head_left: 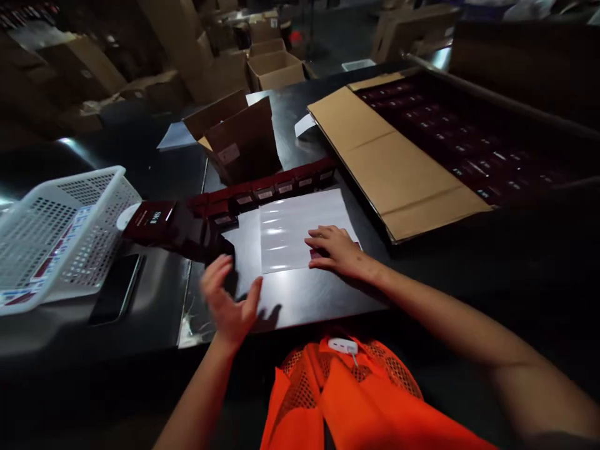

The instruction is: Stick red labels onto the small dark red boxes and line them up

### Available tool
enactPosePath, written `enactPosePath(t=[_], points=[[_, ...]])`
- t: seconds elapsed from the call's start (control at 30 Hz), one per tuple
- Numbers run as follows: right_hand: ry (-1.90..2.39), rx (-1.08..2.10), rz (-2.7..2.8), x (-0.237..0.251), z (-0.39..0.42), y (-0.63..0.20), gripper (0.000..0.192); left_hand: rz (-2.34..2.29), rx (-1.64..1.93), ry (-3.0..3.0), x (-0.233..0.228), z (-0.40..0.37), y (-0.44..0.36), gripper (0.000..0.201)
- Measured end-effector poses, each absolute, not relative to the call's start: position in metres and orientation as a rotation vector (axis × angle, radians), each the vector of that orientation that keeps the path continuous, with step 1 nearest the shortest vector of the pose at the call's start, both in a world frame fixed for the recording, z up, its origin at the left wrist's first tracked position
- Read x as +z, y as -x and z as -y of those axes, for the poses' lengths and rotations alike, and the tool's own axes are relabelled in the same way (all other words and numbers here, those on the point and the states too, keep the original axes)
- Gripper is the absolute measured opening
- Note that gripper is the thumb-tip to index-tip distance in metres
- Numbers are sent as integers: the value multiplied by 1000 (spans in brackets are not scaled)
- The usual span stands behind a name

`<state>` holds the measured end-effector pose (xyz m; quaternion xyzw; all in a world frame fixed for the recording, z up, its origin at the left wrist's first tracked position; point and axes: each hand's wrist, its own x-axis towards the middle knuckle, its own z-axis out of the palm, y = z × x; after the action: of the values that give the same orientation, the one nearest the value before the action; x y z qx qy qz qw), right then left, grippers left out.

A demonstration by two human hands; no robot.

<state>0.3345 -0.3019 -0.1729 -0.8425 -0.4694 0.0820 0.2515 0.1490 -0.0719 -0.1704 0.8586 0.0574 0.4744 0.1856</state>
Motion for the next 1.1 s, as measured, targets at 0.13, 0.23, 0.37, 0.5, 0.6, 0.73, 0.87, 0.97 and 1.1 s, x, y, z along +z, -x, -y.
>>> enactPosePath(t=[0.13, 0.23, 0.37, 0.5, 0.6, 0.73, 0.87, 0.97, 1.1], points=[[1988, 265, 1366, -172, 289, -340, 57, 450, 573, -2627, -162, 92, -194, 47], [1868, 188, 1355, -175, 304, -353, 51, 429, 198, -2664, -169, 84, -225, 81], [1834, 248, 1405, -181, 316, -358, 44, 430, 74, -2628, -182, 74, -234, 89], [1894, 262, 1304, -186, 310, -354, 31, 421, 96, -2597, -185, 73, -233, 79], [1928, 220, 1249, -189, 309, -351, 27, 416, 114, -2583, -186, 74, -234, 74], [1972, 113, 1266, -192, 310, -346, 22, 410, 144, -2575, -186, 74, -236, 68], [2010, -36, 1289, -193, 310, -336, 17, 397, 143, -2567, -187, 76, -235, 60], [2042, -133, 1315, -191, 310, -328, 19, 379, 152, -2553, -189, 76, -236, 62], [2104, -328, 1416, -193, 313, -317, 23, 335, 128, -2523, -190, 77, -237, 68]])
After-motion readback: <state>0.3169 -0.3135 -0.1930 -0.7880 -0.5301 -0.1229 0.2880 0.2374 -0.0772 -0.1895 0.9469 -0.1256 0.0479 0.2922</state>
